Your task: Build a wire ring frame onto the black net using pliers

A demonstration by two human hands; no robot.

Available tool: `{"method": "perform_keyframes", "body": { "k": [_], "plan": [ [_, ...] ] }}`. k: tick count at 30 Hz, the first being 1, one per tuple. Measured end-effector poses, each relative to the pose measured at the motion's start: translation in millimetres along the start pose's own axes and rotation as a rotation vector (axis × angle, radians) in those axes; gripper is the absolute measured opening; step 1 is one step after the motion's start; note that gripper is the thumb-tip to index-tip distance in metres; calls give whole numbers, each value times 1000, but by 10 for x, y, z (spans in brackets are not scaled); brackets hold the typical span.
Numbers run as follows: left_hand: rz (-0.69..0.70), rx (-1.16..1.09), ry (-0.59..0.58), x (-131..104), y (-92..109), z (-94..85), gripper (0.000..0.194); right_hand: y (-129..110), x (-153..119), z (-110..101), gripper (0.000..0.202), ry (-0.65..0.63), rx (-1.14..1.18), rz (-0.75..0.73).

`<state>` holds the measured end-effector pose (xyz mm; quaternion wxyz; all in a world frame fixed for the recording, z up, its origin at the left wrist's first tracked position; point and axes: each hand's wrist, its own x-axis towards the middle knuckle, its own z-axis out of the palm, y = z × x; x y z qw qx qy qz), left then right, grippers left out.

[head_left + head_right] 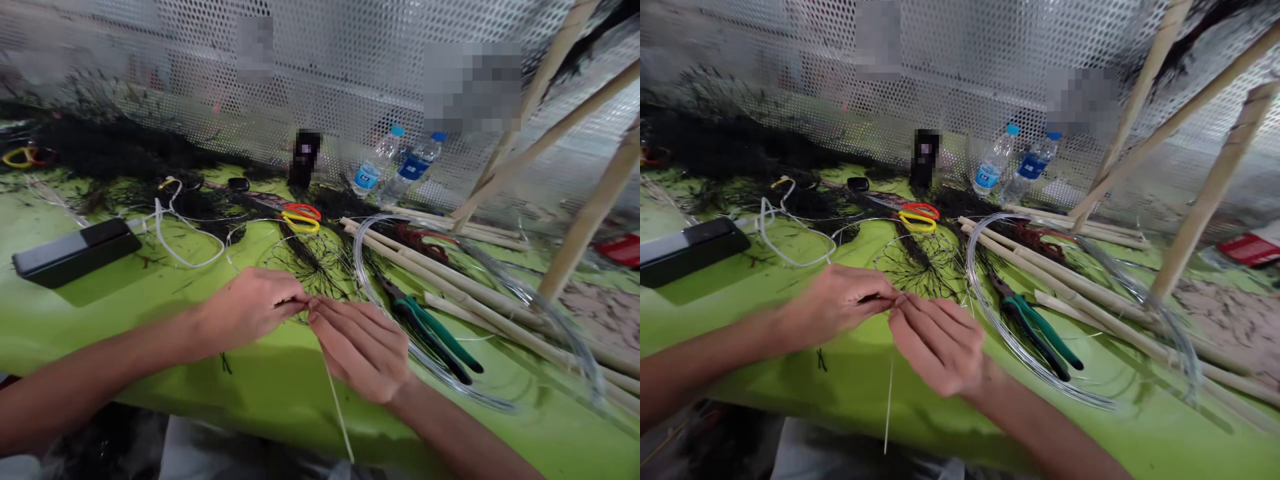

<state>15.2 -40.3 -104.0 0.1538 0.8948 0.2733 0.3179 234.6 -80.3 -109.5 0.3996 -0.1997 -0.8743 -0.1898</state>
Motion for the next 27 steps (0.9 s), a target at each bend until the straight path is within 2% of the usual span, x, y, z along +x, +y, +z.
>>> {"method": "perform_keyframes", "body": {
  "k": [2,4,6,8,11,13,16,20,27],
  "plan": [
    [46,30,34,-10,0,-21,26,47,6,-10,11,-14,-61,-138],
    [123,113,82,-24,-18,-38,24,82,24,-23,14,-18,-24,-120],
    [241,227,139,-36,-42,-59,21,100,57,-47,21,-27,153,29],
    [341,312,177,-42,-58,-86,20,106,105,-90,22,-65,365,258],
    [392,356,175,-40,-56,-118,19,108,178,-163,7,-170,548,596],
    [408,371,158,-40,-45,-122,19,106,207,-194,6,-259,597,757],
    [404,361,140,-47,-41,-106,19,95,215,-204,8,-357,632,879],
    [384,364,112,-47,-49,-103,18,75,211,-196,11,-422,704,997],
    [426,474,98,-4,2,-160,21,29,250,-212,13,-420,711,1110]
  ]
}}
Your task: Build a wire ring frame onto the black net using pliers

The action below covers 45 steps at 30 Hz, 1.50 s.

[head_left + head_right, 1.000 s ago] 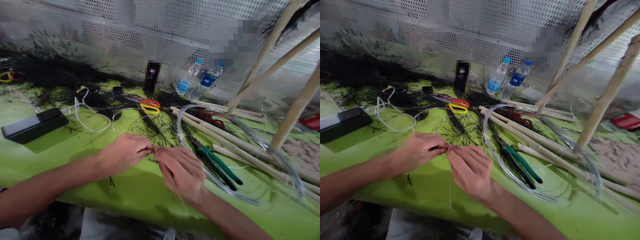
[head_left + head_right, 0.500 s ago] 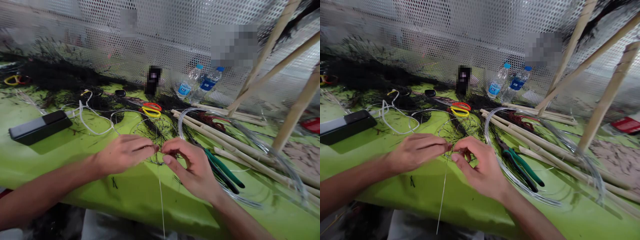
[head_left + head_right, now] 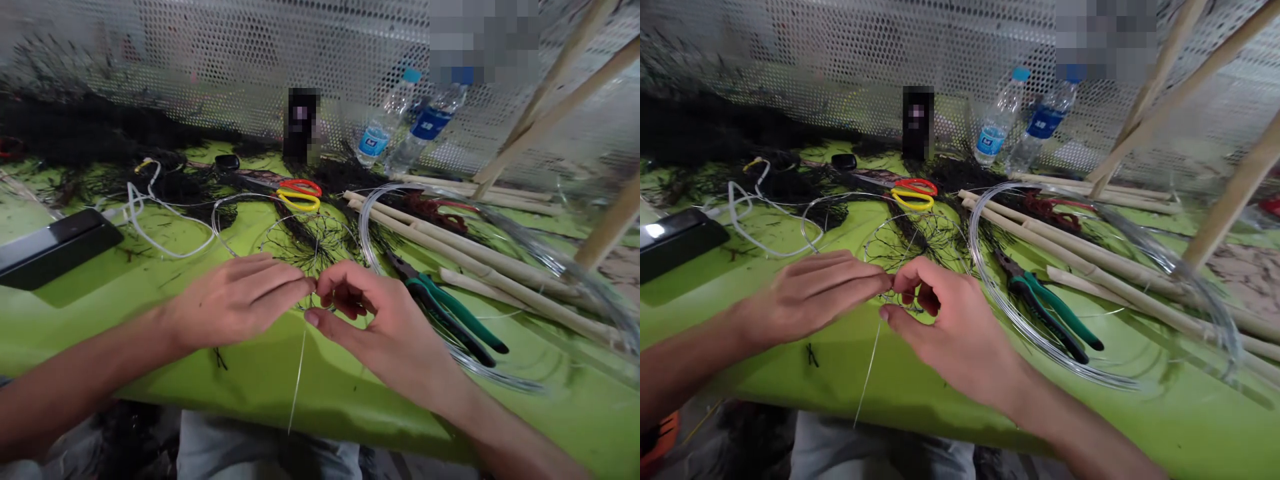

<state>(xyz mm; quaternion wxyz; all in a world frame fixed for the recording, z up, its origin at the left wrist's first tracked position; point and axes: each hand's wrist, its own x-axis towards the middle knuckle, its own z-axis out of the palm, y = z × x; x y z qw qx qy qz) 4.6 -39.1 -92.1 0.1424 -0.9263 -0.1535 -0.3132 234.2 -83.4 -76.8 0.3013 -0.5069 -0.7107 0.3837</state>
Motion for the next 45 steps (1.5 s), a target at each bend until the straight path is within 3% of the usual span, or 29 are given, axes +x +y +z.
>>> {"method": "perform_keyframes", "body": {
  "k": [8,12,18,23,30,32,35,39,45],
  "plan": [
    [-6,-14,-18,32,32,15,18,-65,-42,-10,11,77,-45,59],
    [-36,-51,-23,56,46,-9,18,-134,-46,-30,10,120,-101,16],
    [-59,-51,30,63,61,-40,13,-184,-71,-5,18,301,-300,-237],
    [-101,-67,31,68,78,-69,13,-70,-114,28,16,432,-596,-473],
    [-132,-62,29,104,142,-123,8,125,-44,-58,15,422,-759,-872],
    [-111,-40,29,95,142,-129,10,91,-21,-38,13,430,-808,-824],
    [-44,10,65,72,121,-132,16,4,-14,-3,15,405,-678,-581],
    [3,56,66,42,90,-123,17,-73,-12,-39,11,214,-344,-302],
    [-51,42,52,29,122,-84,16,-29,19,-102,18,62,-71,-164]
  ]
}}
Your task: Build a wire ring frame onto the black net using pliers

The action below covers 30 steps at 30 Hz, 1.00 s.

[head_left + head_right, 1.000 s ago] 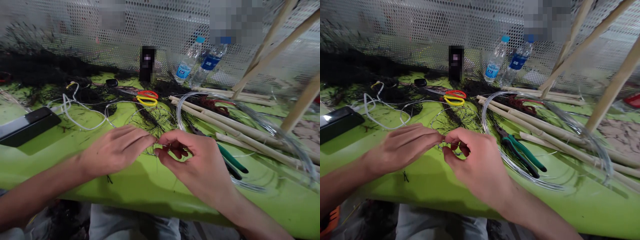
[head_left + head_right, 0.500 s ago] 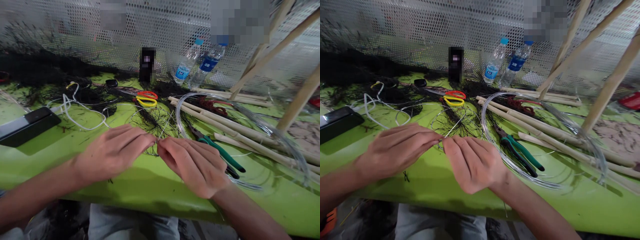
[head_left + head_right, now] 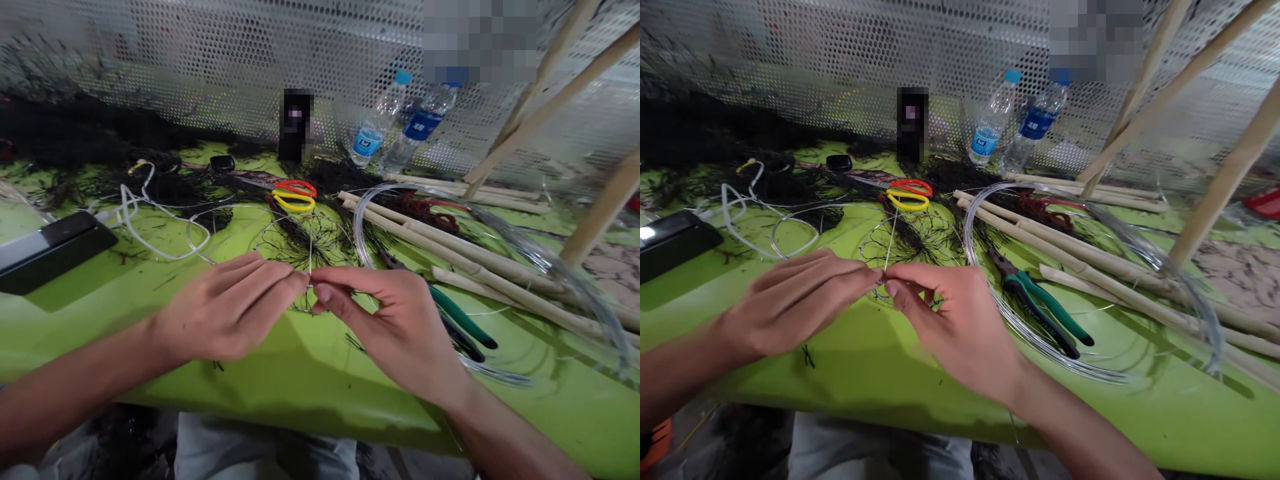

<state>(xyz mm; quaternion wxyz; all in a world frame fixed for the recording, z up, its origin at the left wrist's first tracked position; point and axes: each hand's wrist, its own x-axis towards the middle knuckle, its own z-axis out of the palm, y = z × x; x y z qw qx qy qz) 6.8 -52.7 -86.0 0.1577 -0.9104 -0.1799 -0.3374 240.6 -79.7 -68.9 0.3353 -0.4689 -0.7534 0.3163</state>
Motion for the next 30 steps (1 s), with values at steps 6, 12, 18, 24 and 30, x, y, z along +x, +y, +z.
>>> {"method": "perform_keyframes", "body": {
  "k": [6,12,18,24,30],
  "plan": [
    [-57,15,9,-6,24,35,5,62,-8,82,22,42,156,-5],
    [-79,-35,-27,-32,-1,29,6,95,3,146,20,97,234,44],
    [-96,2,10,-20,4,53,2,136,28,187,16,147,338,43],
    [-142,-39,64,-30,-17,96,2,195,45,229,19,171,303,-52],
    [-197,32,102,-30,-75,124,18,197,72,179,24,110,284,-107]
  ]
}}
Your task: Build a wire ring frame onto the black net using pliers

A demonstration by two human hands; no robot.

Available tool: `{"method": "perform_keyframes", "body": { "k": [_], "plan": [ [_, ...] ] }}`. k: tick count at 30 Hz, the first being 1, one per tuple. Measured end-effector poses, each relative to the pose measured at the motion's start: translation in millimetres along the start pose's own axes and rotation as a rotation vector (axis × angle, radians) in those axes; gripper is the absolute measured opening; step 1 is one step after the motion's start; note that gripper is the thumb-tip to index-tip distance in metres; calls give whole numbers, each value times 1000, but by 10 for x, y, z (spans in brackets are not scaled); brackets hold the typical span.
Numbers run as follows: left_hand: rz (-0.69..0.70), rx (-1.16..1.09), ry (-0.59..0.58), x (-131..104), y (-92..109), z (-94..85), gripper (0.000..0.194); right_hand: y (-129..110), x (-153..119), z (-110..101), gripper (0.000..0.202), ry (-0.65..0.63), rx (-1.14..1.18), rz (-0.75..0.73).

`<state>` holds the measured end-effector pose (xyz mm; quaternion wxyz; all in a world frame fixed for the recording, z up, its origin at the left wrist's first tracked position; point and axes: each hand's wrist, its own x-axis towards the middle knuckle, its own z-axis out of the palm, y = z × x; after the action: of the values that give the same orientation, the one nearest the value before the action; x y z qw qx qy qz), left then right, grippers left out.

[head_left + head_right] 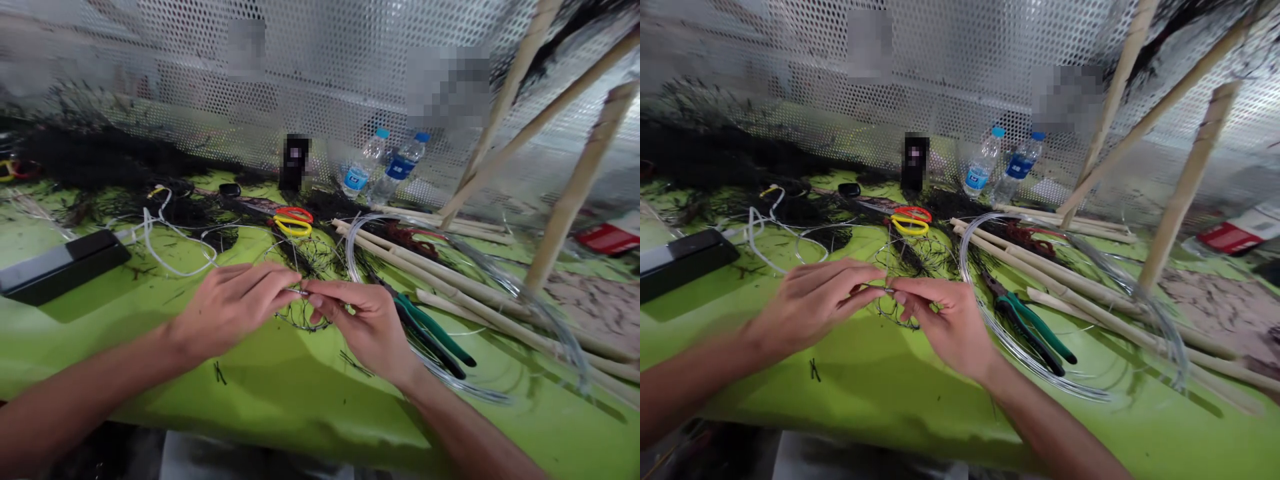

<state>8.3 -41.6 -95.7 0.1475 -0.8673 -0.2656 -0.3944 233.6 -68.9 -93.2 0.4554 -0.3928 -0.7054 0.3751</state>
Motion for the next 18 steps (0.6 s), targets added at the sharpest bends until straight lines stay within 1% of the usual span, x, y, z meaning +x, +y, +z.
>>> {"method": "perform_keyframes", "body": {
  "k": [2,4,7,10,14,18],
  "plan": [
    [39,52,-5,14,-26,14,24,-21,8,-19,20,-1,-45,17],
    [79,83,-29,24,-52,26,26,-40,12,-27,15,13,-65,43],
    [116,67,-74,23,-83,29,24,-58,14,-24,12,17,-51,73],
    [179,28,-105,8,-107,15,20,-74,15,-28,11,8,-84,74],
    [223,-6,-96,-3,-134,-2,21,-81,14,-54,12,-10,-118,80],
    [246,-7,-73,7,-134,-4,16,-59,14,-72,12,-1,-185,64]
  ]
}}
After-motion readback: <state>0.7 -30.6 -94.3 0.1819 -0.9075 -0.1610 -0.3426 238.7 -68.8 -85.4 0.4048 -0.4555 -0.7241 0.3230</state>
